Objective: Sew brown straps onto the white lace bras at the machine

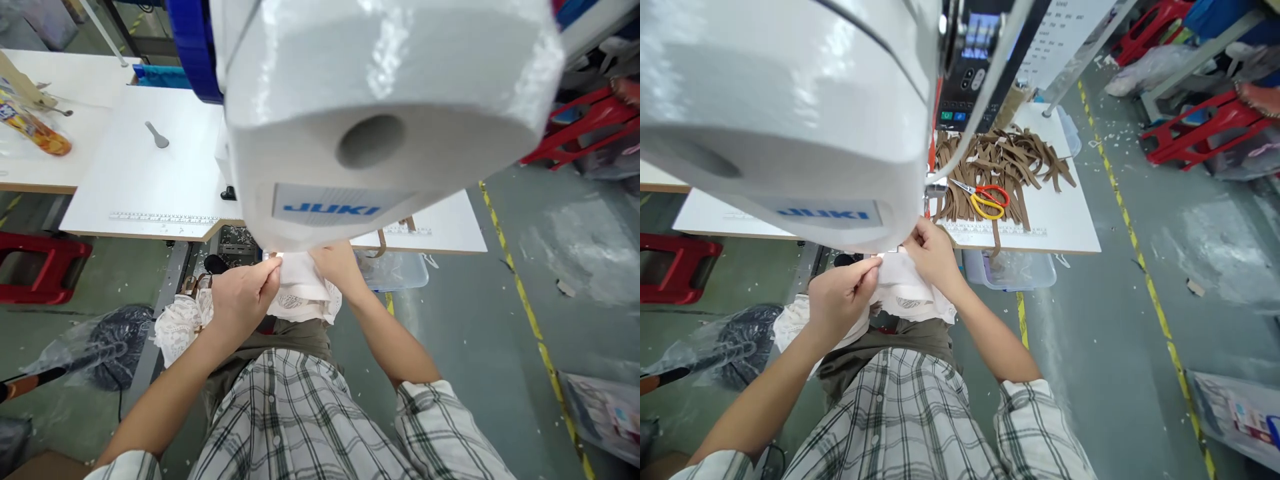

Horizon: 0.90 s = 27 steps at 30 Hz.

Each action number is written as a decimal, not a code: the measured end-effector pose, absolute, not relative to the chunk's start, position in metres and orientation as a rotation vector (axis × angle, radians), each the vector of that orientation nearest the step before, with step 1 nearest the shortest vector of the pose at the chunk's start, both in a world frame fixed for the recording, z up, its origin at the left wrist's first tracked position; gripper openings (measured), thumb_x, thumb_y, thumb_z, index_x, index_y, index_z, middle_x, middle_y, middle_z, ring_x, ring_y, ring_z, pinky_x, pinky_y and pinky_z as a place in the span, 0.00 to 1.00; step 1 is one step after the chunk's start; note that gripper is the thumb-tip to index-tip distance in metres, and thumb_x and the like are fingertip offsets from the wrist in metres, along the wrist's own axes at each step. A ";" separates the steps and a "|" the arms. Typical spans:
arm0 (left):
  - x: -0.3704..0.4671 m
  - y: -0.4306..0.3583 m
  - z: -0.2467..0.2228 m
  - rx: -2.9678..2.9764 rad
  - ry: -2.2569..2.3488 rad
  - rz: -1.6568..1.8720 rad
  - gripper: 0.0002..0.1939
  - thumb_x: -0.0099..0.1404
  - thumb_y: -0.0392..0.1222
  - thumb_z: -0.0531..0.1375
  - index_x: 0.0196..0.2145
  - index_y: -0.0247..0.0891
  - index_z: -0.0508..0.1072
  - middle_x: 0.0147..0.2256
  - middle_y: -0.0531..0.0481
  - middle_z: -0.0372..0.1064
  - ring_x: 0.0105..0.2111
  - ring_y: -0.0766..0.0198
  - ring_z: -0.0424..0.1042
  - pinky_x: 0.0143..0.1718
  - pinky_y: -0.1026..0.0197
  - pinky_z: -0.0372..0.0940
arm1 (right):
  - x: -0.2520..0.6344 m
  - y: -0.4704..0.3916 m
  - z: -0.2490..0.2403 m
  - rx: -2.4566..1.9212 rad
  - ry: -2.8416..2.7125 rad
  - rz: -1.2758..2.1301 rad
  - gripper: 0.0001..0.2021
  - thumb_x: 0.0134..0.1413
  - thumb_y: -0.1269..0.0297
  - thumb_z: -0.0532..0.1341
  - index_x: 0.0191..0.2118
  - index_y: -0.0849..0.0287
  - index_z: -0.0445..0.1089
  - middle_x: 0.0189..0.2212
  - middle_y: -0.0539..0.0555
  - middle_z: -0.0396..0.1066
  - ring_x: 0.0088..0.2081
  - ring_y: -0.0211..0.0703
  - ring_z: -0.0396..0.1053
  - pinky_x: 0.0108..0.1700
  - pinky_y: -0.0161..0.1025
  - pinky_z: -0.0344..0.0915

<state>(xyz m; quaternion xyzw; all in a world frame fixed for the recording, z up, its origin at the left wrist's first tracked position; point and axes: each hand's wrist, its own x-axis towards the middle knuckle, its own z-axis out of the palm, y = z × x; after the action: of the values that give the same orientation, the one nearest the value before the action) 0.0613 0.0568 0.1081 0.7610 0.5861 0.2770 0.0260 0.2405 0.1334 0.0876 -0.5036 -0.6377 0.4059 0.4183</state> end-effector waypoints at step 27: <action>0.050 0.052 0.107 2.180 1.832 1.015 0.15 0.71 0.42 0.53 0.42 0.39 0.80 0.28 0.53 0.79 0.26 0.66 0.75 0.28 0.64 0.61 | 0.241 0.125 0.083 -1.286 -1.594 1.057 0.05 0.54 0.62 0.59 0.32 0.57 0.69 0.27 0.50 0.73 0.34 0.43 0.70 0.44 0.41 0.68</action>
<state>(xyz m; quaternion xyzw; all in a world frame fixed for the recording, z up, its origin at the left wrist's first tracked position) 0.0505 0.0516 0.1072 0.7199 0.6049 0.3352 0.0594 0.2406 0.1249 0.0834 -0.5099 -0.6318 0.4190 0.4064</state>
